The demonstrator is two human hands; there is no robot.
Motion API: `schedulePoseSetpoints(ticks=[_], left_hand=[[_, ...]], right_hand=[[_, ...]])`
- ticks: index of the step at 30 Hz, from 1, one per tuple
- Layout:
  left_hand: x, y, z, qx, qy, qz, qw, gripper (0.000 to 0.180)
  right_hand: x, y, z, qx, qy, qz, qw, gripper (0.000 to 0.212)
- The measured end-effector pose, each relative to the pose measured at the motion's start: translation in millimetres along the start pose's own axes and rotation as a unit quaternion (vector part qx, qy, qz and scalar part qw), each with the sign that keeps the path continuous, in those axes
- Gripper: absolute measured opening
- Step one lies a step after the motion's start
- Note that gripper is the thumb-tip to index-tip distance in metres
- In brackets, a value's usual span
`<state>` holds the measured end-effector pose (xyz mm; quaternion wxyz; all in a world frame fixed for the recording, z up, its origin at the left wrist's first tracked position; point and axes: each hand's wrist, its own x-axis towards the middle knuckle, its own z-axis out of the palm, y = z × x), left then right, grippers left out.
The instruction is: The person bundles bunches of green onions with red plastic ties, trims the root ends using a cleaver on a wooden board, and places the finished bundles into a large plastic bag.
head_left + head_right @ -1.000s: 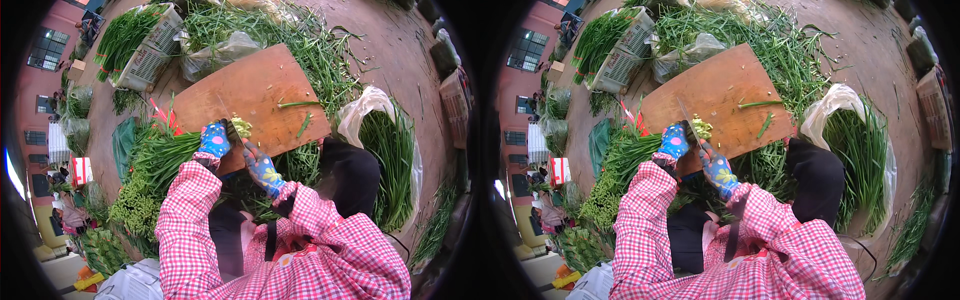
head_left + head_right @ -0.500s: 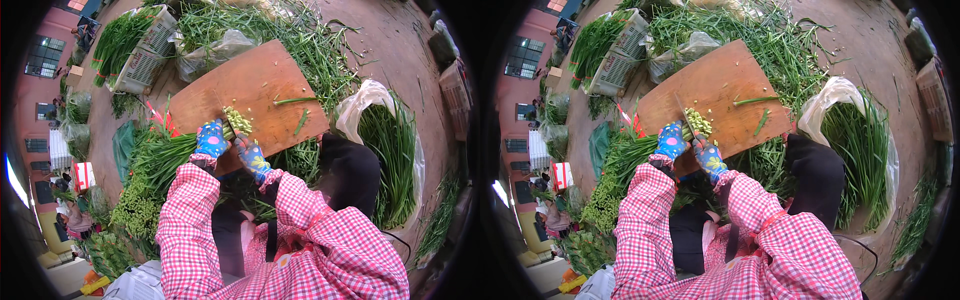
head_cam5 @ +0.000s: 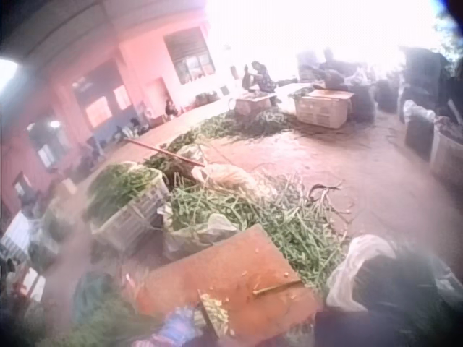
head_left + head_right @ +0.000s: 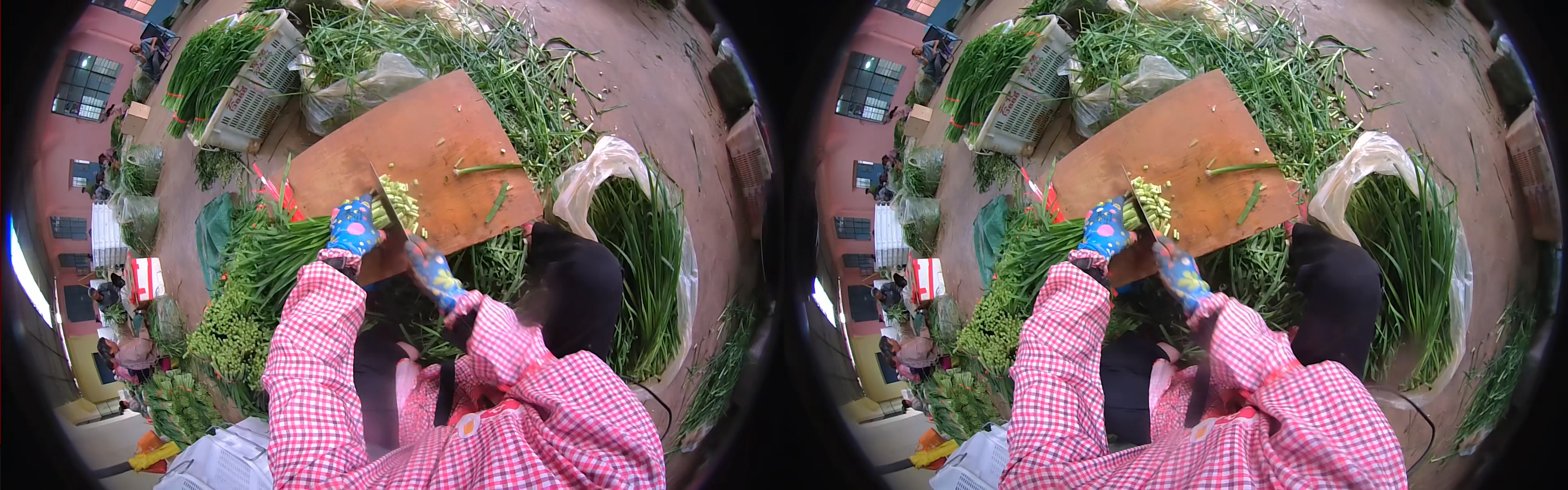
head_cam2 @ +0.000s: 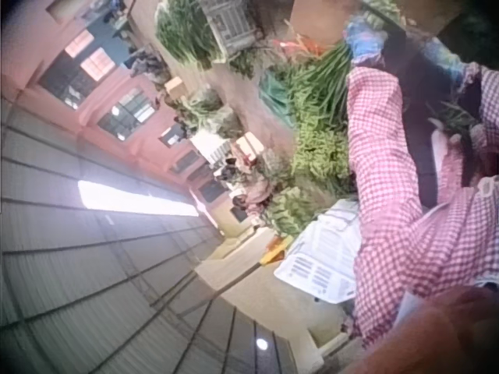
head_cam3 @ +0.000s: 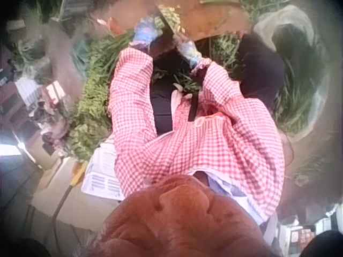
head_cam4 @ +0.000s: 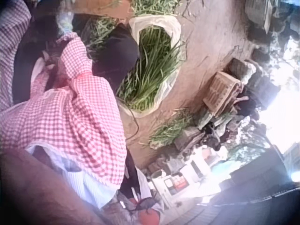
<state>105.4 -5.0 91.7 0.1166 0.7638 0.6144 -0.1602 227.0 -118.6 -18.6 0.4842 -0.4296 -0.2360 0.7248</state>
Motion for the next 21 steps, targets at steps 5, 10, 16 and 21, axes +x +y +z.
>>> schedulePoseSetpoints(ticks=[5, 10, 16, 21], left_hand=[[1.4, -10.6, -2.6, -0.062, 0.031, 0.048, 0.996, 0.071], [-28.7, -17.8, -48.4, -0.027, 0.034, 0.058, 0.997, 0.069], [-127.9, -51.4, -152.9, -0.231, 0.216, 0.142, 0.938, 0.066], [-221.1, -40.8, -211.6, -0.693, 0.095, 0.162, 0.696, 0.083]], right_hand=[[-24.5, -40.8, -52.6, -0.21, 0.144, -0.137, 0.957, 0.041], [-22.8, -107.1, -58.3, -0.477, 0.197, -0.157, 0.842, 0.045], [-52.9, -138.1, -46.5, -0.582, 0.1, -0.23, 0.774, 0.055], [-95.0, -203.5, 33.3, -0.251, -0.211, -0.315, 0.891, 0.075]])
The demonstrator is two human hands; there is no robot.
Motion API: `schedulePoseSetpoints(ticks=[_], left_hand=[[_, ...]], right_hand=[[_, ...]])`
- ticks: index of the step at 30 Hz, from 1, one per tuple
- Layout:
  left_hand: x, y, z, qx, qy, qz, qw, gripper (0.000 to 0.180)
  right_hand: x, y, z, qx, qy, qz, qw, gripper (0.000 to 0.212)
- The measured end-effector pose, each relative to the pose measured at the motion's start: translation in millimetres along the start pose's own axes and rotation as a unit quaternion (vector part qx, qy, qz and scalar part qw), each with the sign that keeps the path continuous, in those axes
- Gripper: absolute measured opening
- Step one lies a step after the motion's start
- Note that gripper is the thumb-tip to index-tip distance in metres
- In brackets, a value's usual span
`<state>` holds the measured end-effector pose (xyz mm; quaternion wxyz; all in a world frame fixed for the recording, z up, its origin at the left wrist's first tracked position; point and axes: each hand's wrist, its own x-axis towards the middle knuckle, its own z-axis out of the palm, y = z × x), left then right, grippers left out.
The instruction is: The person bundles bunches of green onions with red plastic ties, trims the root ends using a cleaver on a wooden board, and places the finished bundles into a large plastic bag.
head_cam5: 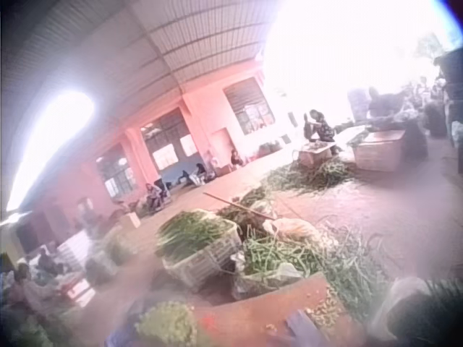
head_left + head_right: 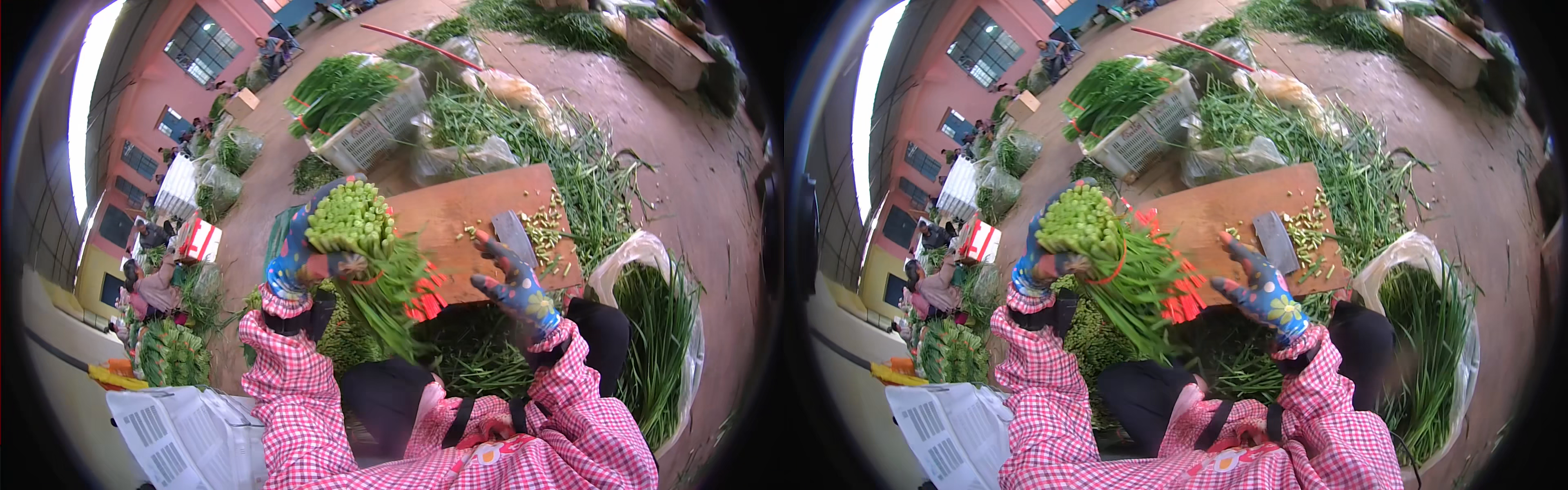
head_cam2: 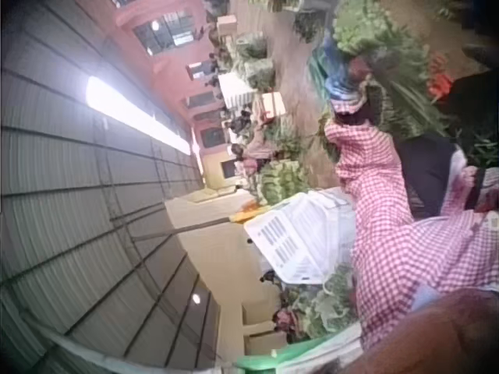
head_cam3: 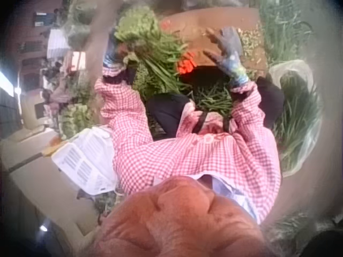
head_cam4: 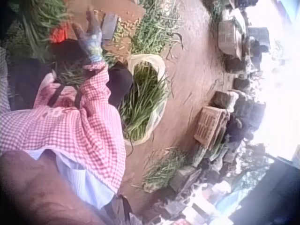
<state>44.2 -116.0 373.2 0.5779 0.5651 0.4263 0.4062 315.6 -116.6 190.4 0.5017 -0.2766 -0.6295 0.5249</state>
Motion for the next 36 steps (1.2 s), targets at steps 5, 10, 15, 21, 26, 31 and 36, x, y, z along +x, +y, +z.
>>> schedulePoseSetpoints(ticks=[5, 10, 15, 21, 26, 31, 36], left_hand=[[-29.7, 4.0, 57.7, -0.115, -0.036, 0.215, 0.969, 0.098], [-27.6, -41.3, 37.7, -0.225, 0.001, 0.304, 0.926, 0.055], [-61.2, -64.8, 28.2, -0.175, 0.09, 0.298, 0.934, 0.058], [-126.7, -229.8, 56.9, 0.092, 0.074, 0.193, 0.974, 0.07], [-143.6, -337.1, 126.7, -0.379, 0.036, 0.146, 0.913, 0.065], [-154.1, -223.1, 149.0, -0.242, 0.129, 0.054, 0.96, 0.062], [-153.0, -173.5, 167.6, -0.404, 0.034, 0.156, 0.901, 0.074]], right_hand=[[20.8, -72.6, 36.1, 0.172, -0.167, -0.059, 0.969, 0.084], [-38.8, -37.6, 56.2, 0.289, -0.259, 0.197, 0.9, 0.08], [-78.7, -20.8, 50.9, 0.334, -0.166, 0.187, 0.909, 0.062], [-83.7, -17.1, 51.2, 0.229, -0.088, 0.181, 0.952, 0.051], [-95.2, -35.1, 57.6, 0.184, -0.073, 0.204, 0.959, 0.052], [-83.6, -98.2, 25.8, -0.041, -0.138, 0.138, 0.98, 0.05], [-47.7, -165.0, 44.5, -0.207, -0.081, -0.184, 0.957, 0.037]])
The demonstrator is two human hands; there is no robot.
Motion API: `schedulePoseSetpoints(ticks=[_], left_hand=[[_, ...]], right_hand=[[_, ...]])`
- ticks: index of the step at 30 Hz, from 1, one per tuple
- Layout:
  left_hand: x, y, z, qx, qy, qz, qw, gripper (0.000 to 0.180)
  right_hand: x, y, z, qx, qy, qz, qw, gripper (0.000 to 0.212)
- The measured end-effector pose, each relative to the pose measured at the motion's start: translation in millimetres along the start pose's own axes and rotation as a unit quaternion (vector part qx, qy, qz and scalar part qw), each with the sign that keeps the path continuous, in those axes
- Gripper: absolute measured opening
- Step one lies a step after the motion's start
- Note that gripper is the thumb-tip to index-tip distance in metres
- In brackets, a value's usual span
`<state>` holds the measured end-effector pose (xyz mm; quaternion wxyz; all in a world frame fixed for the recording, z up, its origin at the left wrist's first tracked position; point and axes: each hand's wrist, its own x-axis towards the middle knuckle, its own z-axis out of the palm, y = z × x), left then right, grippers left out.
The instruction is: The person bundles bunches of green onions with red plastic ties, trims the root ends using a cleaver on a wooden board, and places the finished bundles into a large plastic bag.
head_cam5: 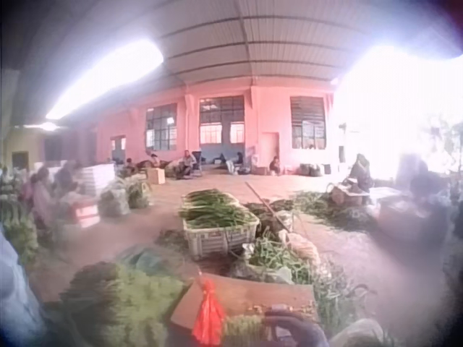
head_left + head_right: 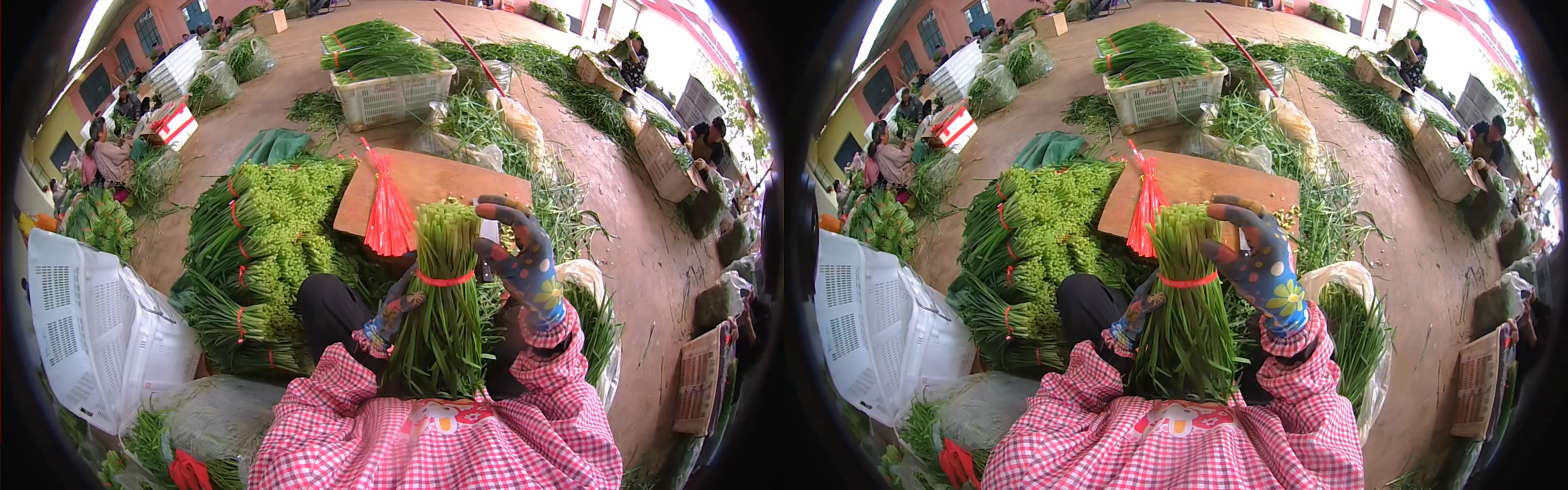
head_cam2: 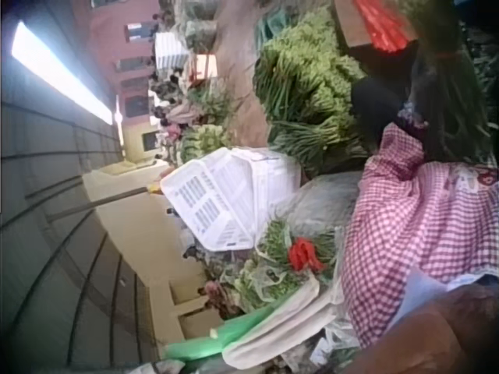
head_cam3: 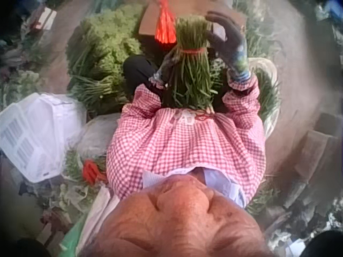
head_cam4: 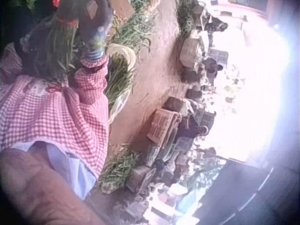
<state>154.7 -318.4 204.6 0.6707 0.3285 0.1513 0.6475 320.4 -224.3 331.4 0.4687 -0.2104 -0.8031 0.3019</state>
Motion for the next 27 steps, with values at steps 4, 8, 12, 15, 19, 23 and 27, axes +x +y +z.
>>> schedulePoseSetpoints(ticks=[4, 8, 12, 15, 19, 23, 27], left_hand=[[-3.0, -6.9, -14.8, 0.095, 0.03, 0.021, 0.995, 0.073], [-14.4, 5.8, 3.7, 0.058, 0.07, 0.017, 0.996, 0.073], [-9.9, -19.5, -16.8, 0.033, 0.067, 0.05, 0.996, 0.075], [-12.5, -30.5, -34.1, 0.1, 0.094, 0.098, 0.986, 0.074], [-26.9, -24.9, -38.2, 0.143, 0.112, 0.108, 0.977, 0.073], [-36.3, -10.8, -29.3, 0.071, 0.091, 0.109, 0.987, 0.072], [-26.7, -22.2, -38.0, 0.164, 0.07, 0.126, 0.976, 0.07]], right_hand=[[21.6, -13.8, 10.1, -0.097, -0.051, -0.085, 0.99, 0.035], [27.5, -6.8, 27.7, -0.145, -0.096, -0.092, 0.98, 0.03], [26.5, -10.7, 35.4, -0.08, -0.077, -0.061, 0.992, 0.033], [19.8, -2.3, 52.2, 0.036, -0.122, -0.005, 0.992, 0.025], [20.7, 0.9, 65.7, 0.115, -0.154, 0.083, 0.978, 0.02], [26.5, 4.2, 64.5, 0.052, -0.191, 0.054, 0.979, 0.018], [47.7, 3.7, 41.0, 0.043, -0.28, 0.004, 0.959, 0.011]])
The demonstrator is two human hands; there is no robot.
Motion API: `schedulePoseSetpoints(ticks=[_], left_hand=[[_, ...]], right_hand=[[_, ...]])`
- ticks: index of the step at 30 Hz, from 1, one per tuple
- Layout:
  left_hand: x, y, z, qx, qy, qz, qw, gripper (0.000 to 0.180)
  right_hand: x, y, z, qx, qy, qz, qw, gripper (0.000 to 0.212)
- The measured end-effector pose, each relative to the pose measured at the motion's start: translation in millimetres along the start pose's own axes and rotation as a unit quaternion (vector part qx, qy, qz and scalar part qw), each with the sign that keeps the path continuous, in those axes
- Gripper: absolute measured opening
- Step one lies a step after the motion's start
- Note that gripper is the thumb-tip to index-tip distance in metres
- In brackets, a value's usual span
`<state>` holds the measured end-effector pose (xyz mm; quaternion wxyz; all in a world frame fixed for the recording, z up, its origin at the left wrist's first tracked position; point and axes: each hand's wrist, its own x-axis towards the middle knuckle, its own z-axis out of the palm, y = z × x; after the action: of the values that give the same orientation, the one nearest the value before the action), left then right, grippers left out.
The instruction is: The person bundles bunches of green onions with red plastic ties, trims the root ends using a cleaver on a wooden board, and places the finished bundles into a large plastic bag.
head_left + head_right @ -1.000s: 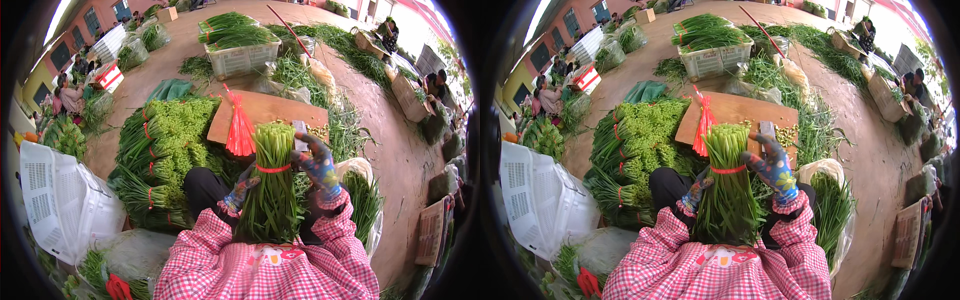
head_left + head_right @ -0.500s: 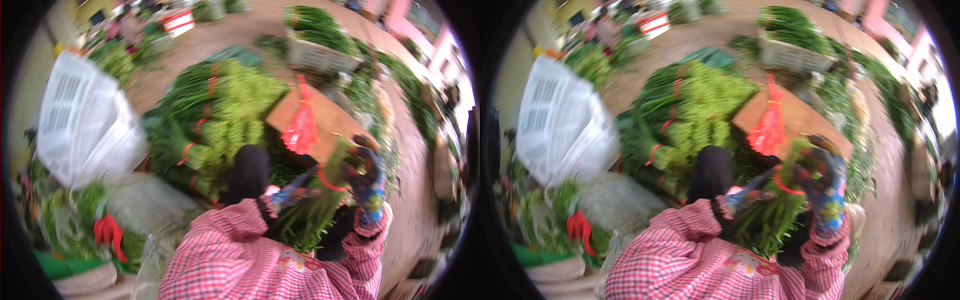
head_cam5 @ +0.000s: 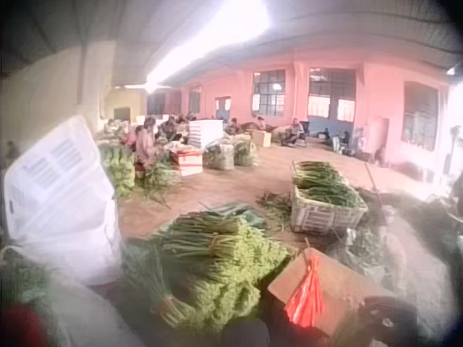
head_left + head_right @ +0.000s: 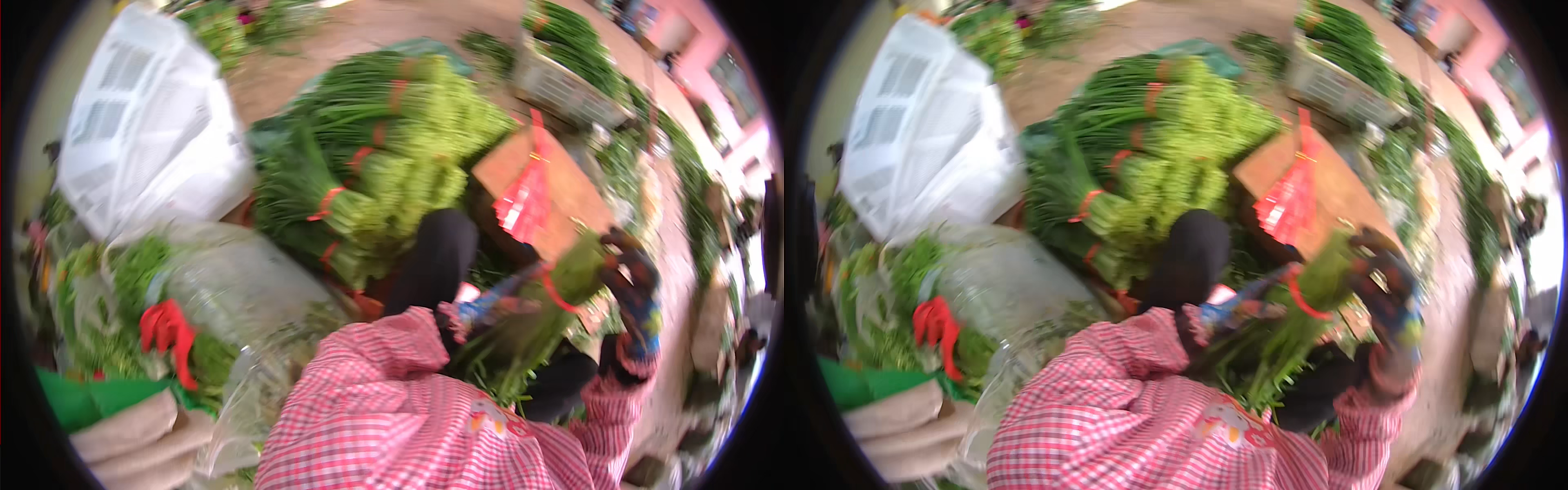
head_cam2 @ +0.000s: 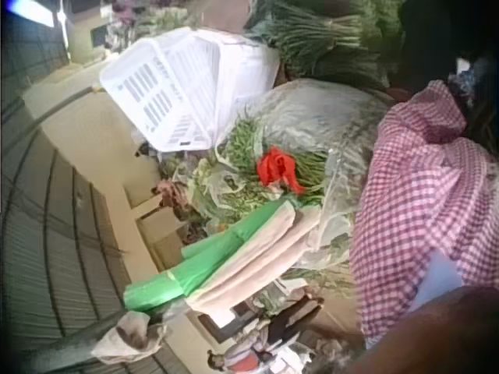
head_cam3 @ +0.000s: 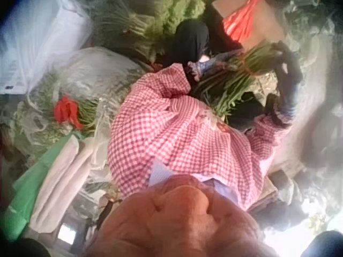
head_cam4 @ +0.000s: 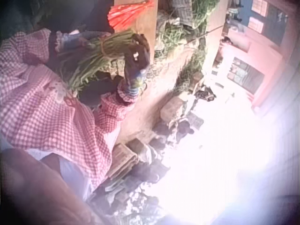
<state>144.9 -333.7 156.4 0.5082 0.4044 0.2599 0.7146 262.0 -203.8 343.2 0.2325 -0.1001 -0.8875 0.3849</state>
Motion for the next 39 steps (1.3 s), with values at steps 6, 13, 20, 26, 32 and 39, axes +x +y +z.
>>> schedulePoseSetpoints(ticks=[6, 13, 20, 26, 32, 39], left_hand=[[-6.0, 22.6, 7.7, -0.268, -0.01, -0.098, 0.958, 0.066], [-8.6, -15.4, -15.5, -0.173, -0.052, -0.073, 0.981, 0.074], [-12.0, -23.7, -21.8, -0.295, -0.042, -0.056, 0.953, 0.077], [3.3, 43.4, 18.7, -0.352, 0.0, -0.107, 0.93, 0.08], [-10.9, -4.5, -4.3, -0.359, -0.06, -0.107, 0.925, 0.075], [-31.0, 10.6, 3.8, -0.009, -0.032, -0.108, 0.994, 0.085]], right_hand=[[39.2, 4.3, -19.9, 0.141, -0.076, -0.121, 0.98, 0.018], [64.2, -3.9, -208.1, 0.085, -0.053, -0.323, 0.941, 0.044], [4.8, -36.9, -326.5, -0.718, 0.338, -0.093, 0.601, 0.041], [-33.3, -0.5, -116.7, 0.173, 0.051, 0.08, 0.98, 0.074], [-12.8, 2.6, 9.8, -0.086, 0.039, -0.071, 0.993, 0.067], [-14.0, 24.1, 60.5, -0.034, 0.016, 0.025, 0.999, 0.063]])
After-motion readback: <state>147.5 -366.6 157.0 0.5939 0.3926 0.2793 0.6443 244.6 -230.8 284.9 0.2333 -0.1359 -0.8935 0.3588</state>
